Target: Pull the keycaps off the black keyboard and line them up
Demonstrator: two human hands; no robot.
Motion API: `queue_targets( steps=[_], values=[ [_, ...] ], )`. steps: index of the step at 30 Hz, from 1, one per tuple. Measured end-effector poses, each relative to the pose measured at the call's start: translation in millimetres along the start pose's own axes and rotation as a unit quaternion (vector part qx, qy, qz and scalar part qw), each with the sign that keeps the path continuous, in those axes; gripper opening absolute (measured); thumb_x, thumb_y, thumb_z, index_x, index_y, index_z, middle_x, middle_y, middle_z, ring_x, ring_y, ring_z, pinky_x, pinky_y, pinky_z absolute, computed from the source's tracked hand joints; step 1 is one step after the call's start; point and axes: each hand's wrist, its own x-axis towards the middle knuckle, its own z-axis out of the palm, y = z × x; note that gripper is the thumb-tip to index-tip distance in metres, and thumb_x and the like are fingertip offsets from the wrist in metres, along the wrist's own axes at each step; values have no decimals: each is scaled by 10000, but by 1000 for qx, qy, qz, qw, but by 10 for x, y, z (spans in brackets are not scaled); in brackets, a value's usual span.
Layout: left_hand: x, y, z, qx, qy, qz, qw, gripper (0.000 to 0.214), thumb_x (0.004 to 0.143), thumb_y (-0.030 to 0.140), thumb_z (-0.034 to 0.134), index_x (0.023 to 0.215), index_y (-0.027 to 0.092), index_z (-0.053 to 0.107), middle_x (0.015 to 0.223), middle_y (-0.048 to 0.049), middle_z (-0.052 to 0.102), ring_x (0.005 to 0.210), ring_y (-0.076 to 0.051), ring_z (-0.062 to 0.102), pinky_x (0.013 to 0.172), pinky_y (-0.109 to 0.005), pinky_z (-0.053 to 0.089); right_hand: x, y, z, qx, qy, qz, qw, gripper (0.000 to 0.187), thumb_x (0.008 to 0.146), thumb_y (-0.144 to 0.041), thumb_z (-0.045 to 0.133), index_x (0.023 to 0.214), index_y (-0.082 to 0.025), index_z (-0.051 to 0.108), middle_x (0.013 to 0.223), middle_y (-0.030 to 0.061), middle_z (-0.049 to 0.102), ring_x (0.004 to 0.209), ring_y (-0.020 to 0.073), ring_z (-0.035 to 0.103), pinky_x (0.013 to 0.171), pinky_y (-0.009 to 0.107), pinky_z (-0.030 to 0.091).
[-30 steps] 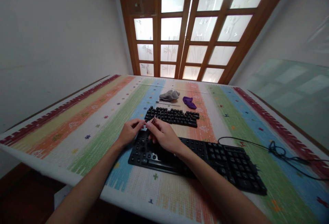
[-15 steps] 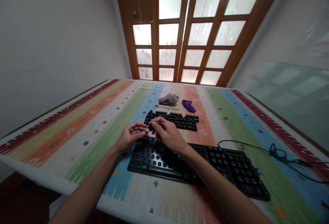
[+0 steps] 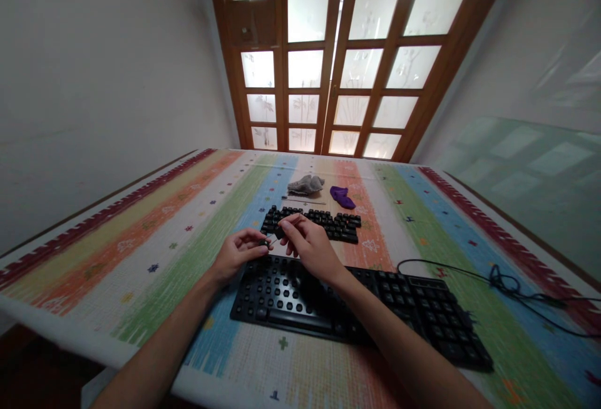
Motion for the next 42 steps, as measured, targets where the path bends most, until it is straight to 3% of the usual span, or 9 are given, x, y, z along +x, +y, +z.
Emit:
queue_targets(
  steps=[10,18,25,29,35,42],
  values=[
    [13,-27,-44,11,13,30,999,332,569,278,907,811,163,711,822,-44,736,808,-197,704,775,-306,547,-20,-3,46,-27,1,-19,999,232,980,-366,493,915,-180,615,699,5,644,561,118,604,545,224,472],
    [28,-47,-39,33,22,62,997,352,610,342,883,840,160,687,896,-60,716,852,-217,702,823,-347,562,-17,39,69,-17,45,20,999,243,972,-378,497,863,-181,587,675,11,656,519,125,596,509,228,455],
    [29,-48,-5,117,30,97,988,282,655,320,844,842,173,694,876,-50,694,857,-201,666,827,-340,556,-65,-30,92,-164,36,-57,984,196,992,-267,463,872,-192,598,738,33,679,660,162,659,655,264,470],
    [26,-43,13,123,26,116,985,275,682,341,830,849,173,691,899,-59,696,888,-206,663,839,-342,556,-71,-52,95,-194,23,-84,977,202,996,-244,448,880,-193,605,787,45,692,702,169,661,693,273,470],
    [16,-53,12,19,-21,63,998,342,670,324,860,851,163,618,918,-63,731,836,-205,714,833,-375,571,-71,-38,72,-158,12,-81,984,213,998,-268,462,860,-200,610,824,40,703,695,153,668,669,254,480],
    [33,-74,-33,-11,8,100,995,322,617,264,894,768,156,631,886,-38,718,832,-170,691,814,-321,558,-88,-12,107,-55,13,-56,997,175,987,-310,495,913,-195,604,753,11,685,588,124,648,594,228,498]
  ],
)
